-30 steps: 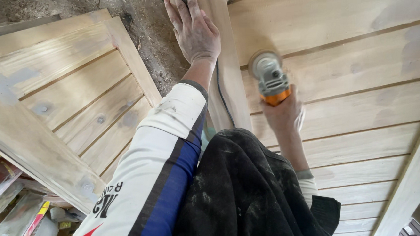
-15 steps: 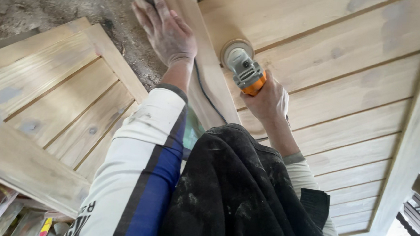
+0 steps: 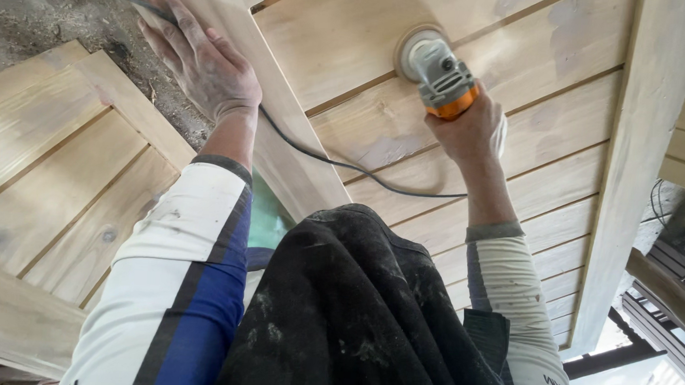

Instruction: The person uses an angle grinder with a sanding disc to sand the surface and panel grooves of a wooden door.

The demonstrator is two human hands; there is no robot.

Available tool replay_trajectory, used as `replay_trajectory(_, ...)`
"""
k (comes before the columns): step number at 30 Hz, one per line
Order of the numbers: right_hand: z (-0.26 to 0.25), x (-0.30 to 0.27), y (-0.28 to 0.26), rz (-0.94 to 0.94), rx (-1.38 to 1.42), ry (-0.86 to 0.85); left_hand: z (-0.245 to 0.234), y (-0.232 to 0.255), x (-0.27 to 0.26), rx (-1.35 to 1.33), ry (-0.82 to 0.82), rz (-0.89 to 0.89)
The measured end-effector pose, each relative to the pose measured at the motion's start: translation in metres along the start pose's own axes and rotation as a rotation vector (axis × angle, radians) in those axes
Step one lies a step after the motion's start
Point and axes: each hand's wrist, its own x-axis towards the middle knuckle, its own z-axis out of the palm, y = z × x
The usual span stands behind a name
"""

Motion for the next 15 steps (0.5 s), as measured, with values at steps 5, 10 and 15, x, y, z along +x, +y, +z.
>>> replay_trajectory(5,-0.012,0.023,0.031,0.032,0.033,0.069,-0.008,0.005,0.000,-0.001,-0.029,-0.026)
replay_trajectory(10,-0.032,0.044,0.055,0.133,0.078,0.063,-0.013,0.009,0.001,0.073,-0.026,-0.014)
replay_trajectory(15,-0.054,0.057,0.063,-0.041,0.144,0.166,-0.022,0.011,0.001,0.049,-0.080,-0.045)
